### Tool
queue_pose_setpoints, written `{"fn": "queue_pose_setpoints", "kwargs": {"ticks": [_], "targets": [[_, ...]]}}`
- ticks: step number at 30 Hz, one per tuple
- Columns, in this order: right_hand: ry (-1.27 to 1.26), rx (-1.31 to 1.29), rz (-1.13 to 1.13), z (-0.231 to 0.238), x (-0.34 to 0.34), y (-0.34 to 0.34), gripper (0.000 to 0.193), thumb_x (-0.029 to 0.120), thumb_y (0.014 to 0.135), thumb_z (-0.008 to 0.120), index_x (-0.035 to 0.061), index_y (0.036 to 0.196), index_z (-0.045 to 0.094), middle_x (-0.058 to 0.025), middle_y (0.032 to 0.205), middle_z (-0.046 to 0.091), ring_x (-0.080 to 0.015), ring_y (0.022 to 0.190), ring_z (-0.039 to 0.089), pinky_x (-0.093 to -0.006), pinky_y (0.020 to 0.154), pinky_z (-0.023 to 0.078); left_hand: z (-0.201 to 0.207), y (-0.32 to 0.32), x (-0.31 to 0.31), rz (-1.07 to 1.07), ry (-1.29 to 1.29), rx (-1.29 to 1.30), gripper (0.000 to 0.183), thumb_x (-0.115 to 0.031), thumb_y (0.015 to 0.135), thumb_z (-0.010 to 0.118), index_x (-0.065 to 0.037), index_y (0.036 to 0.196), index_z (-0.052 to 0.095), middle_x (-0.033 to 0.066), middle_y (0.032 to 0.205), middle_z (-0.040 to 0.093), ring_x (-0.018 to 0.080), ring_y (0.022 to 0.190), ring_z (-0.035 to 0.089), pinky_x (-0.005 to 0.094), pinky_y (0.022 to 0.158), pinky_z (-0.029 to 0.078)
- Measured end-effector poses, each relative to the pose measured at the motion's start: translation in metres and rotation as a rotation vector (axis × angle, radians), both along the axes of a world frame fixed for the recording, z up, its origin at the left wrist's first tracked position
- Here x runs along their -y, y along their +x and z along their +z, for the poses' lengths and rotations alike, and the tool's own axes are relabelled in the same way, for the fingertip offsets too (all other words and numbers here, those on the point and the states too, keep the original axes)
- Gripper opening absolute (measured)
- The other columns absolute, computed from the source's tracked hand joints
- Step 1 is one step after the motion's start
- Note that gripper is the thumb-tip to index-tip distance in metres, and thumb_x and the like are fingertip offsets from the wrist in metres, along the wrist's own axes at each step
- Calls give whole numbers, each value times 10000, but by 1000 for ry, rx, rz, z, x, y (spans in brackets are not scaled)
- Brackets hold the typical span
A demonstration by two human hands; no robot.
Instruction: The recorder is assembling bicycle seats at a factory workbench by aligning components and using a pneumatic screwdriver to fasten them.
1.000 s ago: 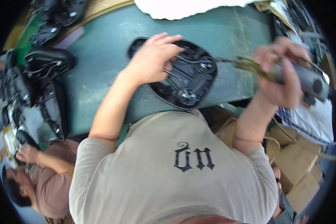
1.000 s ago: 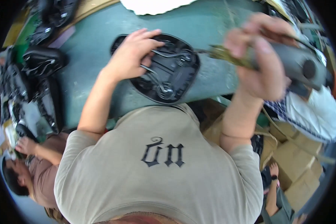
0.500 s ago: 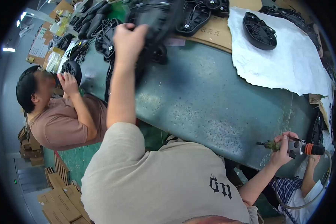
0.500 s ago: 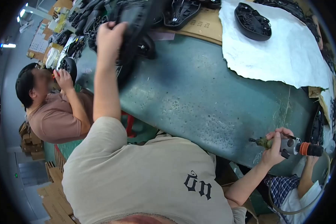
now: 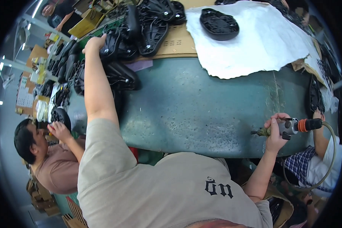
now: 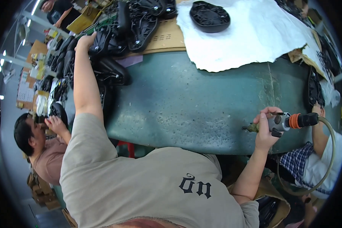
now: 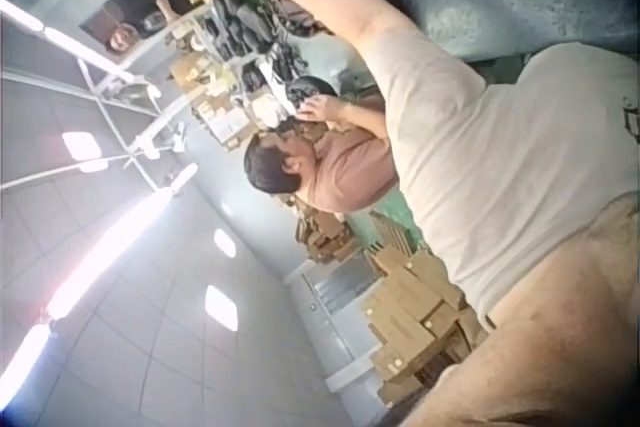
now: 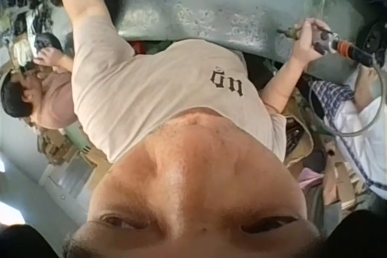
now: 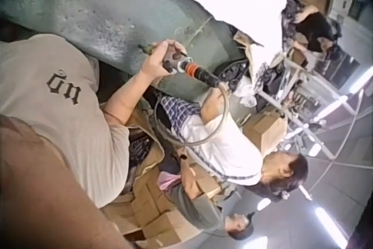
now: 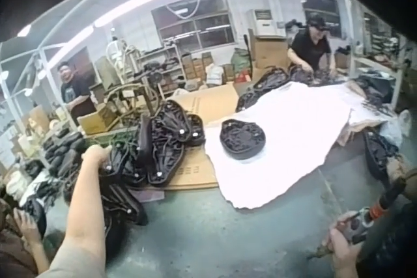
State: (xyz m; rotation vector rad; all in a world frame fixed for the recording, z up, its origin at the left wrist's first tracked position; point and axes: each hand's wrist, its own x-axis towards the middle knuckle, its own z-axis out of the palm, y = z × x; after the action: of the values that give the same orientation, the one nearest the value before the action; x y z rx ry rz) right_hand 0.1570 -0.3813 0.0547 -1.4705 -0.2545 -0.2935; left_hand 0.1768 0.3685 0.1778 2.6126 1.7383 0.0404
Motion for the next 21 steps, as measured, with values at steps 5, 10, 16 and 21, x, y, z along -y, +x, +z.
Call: {"fn": "queue_pose_setpoints", "kwargs": {"ticks": [5, 10, 16, 21], "targets": [[44, 17, 9, 1, 4, -4, 254, -86, 914, 618, -16, 1150, 553, -121, 962, 636, -173, 681, 646, -294, 622, 530, 33, -10, 118, 73, 53, -8, 793, -696, 908, 633, -155, 1488, 604, 184, 1614, 463, 442, 1506, 368, 632, 1171, 340], [86, -20, 28, 7, -3, -3, 332, -105, 881, 665, 11, 1169, 546, -84, 915, 643, -134, 691, 649, -280, 601, 552, -9, 12, 178, -659, 575, 509, 446, -388, 929, 749, -2, 1150, 716, 177, 1196, 702, 350, 1195, 633, 445, 1028, 482], [-4, -50, 39, 12, -5, -12, 459, -52, 875, 759, 67, 1271, 559, -14, 938, 648, -88, 812, 636, -270, 716, 535, -95, 145, 312, -1346, 18, 611, 325, -225, 907, 745, -26, 1158, 691, 195, 1195, 687, 394, 1148, 640, 481, 999, 512], [-113, 4, -45, 10, -5, -20, 499, 59, 884, 806, 73, 1314, 553, 0, 953, 643, -82, 855, 641, -282, 792, 538, -152, 223, 363, -1429, 245, 292, 511, -188, 777, 804, 8, 1207, 610, 218, 1295, 617, 415, 1263, 556, 477, 1068, 474]]}}
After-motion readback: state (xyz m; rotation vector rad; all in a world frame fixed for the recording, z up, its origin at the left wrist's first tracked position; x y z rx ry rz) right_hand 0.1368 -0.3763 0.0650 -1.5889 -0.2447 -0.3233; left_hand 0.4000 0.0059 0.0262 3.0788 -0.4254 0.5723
